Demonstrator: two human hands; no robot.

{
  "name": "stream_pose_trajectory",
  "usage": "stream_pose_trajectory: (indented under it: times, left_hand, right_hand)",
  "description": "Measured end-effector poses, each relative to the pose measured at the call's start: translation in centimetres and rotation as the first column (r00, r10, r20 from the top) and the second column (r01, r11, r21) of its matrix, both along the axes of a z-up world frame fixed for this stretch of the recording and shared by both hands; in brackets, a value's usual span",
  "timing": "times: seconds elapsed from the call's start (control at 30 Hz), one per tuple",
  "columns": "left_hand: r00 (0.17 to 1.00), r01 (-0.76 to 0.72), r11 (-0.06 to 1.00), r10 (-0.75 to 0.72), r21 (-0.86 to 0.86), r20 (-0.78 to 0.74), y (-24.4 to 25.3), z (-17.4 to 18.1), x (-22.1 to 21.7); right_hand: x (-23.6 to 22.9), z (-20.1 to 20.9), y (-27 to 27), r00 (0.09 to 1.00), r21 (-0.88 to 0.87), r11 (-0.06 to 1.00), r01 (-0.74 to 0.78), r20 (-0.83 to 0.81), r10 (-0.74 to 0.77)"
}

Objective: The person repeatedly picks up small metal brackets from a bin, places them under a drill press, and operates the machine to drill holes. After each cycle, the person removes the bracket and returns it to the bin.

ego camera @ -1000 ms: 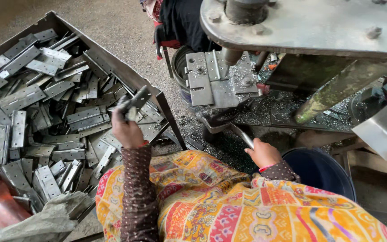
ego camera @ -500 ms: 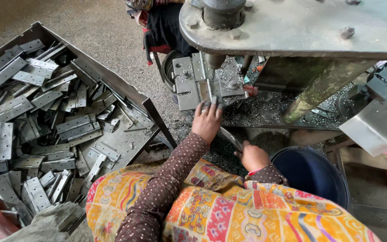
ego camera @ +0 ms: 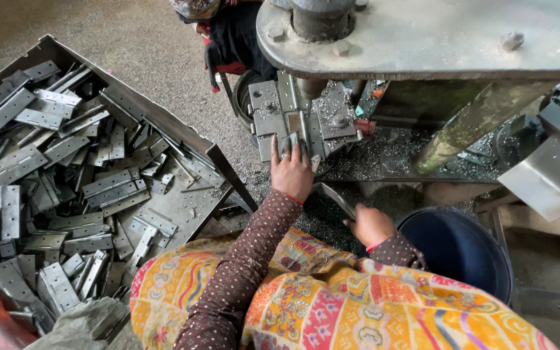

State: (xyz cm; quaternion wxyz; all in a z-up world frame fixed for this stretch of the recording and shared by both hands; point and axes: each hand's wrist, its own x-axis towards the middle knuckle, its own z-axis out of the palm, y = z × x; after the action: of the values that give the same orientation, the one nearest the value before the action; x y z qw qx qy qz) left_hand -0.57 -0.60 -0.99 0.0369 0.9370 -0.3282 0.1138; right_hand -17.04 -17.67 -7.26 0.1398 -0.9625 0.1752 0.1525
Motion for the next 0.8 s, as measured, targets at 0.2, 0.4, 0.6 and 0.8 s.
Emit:
stream_pose_trajectory:
  times: [0.2,0.4,0.6,0.8]
  left_hand:
    - [0.996,-0.008,0.996,0.016,-0.086,0.083,1.1,-0.6,-1.2]
    - [0.999,-0.043,0.994,0.039,0.103,0.036,-0.5,-0.1,0.7]
    - [0.995,-0.084,0.984,0.09,0.154,-0.034,-2.3,-0.3,2.9]
    - [0.997,-0.063,0.997,0.065,0.049,-0.037,-0.6,0.4,2.0]
  right_hand:
    - [-2.9,-5.7,0.5,0.994,0.132,0.987,0.091,0.042,-0.097]
    - [0.4,-1.6,-1.0,0.999,0.007,1.0,-0.003,0.036,0.003]
    - [0.3,-1.5,-1.3,0.999,-0.047,0.999,-0.027,0.041,0.029]
    - [-2.8,-7.4,0.0,0.993,0.096,0.992,0.079,0.078,-0.086]
